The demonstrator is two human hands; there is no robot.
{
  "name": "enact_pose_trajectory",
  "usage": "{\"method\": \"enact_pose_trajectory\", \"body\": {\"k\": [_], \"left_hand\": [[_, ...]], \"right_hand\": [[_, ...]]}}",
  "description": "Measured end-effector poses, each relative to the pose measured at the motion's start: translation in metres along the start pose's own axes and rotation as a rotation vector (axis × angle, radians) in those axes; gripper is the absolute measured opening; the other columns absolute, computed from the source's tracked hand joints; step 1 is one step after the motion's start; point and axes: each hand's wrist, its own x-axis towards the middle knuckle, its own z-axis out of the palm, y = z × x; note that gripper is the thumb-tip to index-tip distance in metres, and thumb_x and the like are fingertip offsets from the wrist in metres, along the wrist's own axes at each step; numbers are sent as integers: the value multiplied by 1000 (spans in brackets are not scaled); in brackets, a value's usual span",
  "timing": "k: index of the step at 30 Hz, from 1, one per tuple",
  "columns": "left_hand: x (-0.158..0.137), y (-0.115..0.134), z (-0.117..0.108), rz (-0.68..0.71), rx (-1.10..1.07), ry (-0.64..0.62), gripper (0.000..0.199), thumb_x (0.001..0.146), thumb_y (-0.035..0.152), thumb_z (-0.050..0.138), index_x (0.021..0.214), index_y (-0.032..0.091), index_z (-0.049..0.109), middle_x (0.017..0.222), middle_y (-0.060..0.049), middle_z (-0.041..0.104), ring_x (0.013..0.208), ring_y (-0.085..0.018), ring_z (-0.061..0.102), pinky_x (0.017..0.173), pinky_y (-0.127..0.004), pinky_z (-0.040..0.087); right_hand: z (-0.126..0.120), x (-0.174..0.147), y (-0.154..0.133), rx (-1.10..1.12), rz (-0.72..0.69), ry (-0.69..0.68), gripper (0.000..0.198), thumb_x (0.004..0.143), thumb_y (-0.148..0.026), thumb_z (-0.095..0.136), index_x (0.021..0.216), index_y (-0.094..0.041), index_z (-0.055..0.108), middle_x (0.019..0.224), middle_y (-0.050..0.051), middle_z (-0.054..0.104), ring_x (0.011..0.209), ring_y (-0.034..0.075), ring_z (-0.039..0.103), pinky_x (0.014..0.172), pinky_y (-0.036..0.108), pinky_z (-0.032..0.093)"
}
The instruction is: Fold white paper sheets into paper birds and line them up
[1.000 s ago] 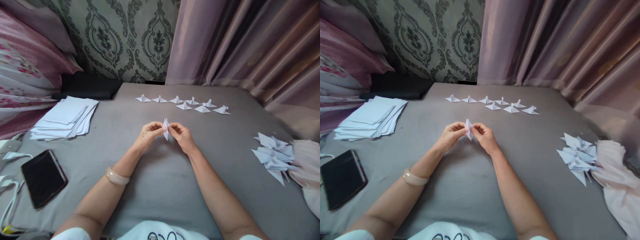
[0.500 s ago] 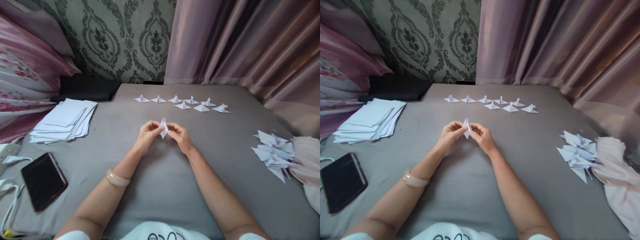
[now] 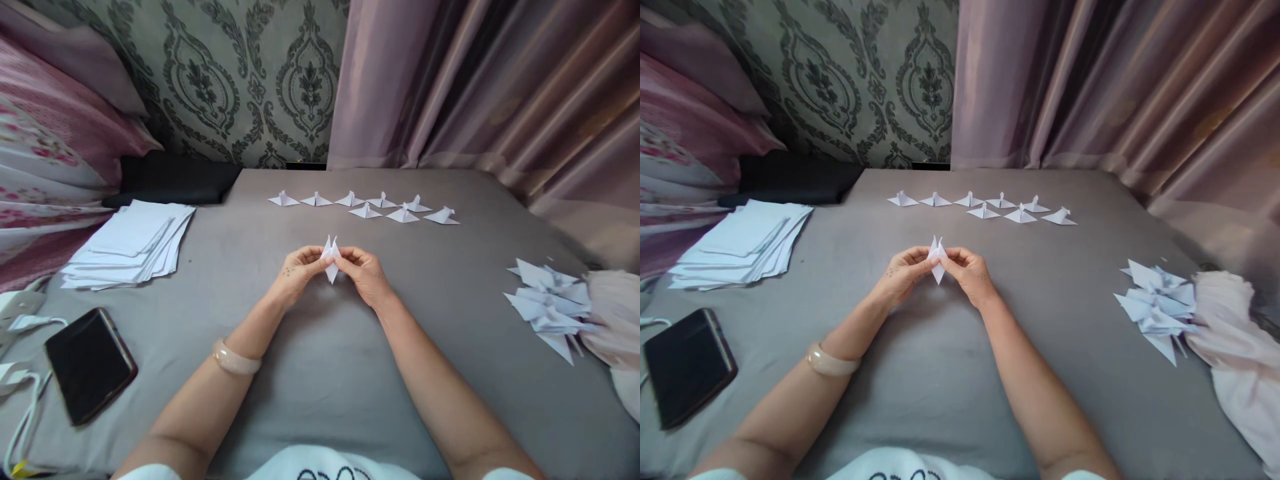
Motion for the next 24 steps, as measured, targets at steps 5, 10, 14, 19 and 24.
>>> {"method": "enact_pose_trajectory", "body": {"k": [5, 10, 14, 19, 24], "left_hand": [[-1, 1, 0, -15, 98, 42, 29, 58, 33, 86, 72, 14, 70, 68, -2, 67, 61, -11, 57, 64, -25, 42], [1, -4, -4, 8, 181, 56, 26, 62, 38, 84, 73, 16, 74, 66, 0, 67, 56, -7, 49, 56, -23, 35], [3, -5, -6, 16, 182, 56, 27, 62, 40, 83, 75, 17, 76, 73, -3, 70, 61, -9, 52, 56, -23, 36], [4, -1, -7, -70, 24, 132, 26, 58, 35, 85, 70, 14, 75, 64, -3, 65, 52, -7, 47, 50, -23, 34], [6, -1, -9, -99, -51, 150, 22, 58, 29, 85, 66, 13, 71, 63, -3, 63, 55, -9, 51, 52, -23, 37]], "right_hand": [[-1, 0, 1, 22, 14, -3, 20, 66, -34, 80, 80, -23, 73, 81, 1, 73, 76, 14, 64, 79, 31, 47], [0, -1, -1, 24, 18, 19, 19, 64, -33, 80, 76, -22, 71, 75, 0, 71, 71, 13, 61, 76, 30, 47], [0, 0, -2, 11, 27, 84, 24, 61, -36, 82, 77, -21, 71, 75, 0, 70, 69, 13, 61, 73, 30, 47], [1, 0, 1, -4, 121, 29, 32, 63, -41, 82, 83, -20, 69, 74, -1, 68, 65, 11, 59, 64, 26, 47], [3, -2, 3, -49, 178, -19, 34, 62, -46, 81, 77, -18, 67, 65, 0, 65, 60, 12, 59, 60, 26, 49]]}}
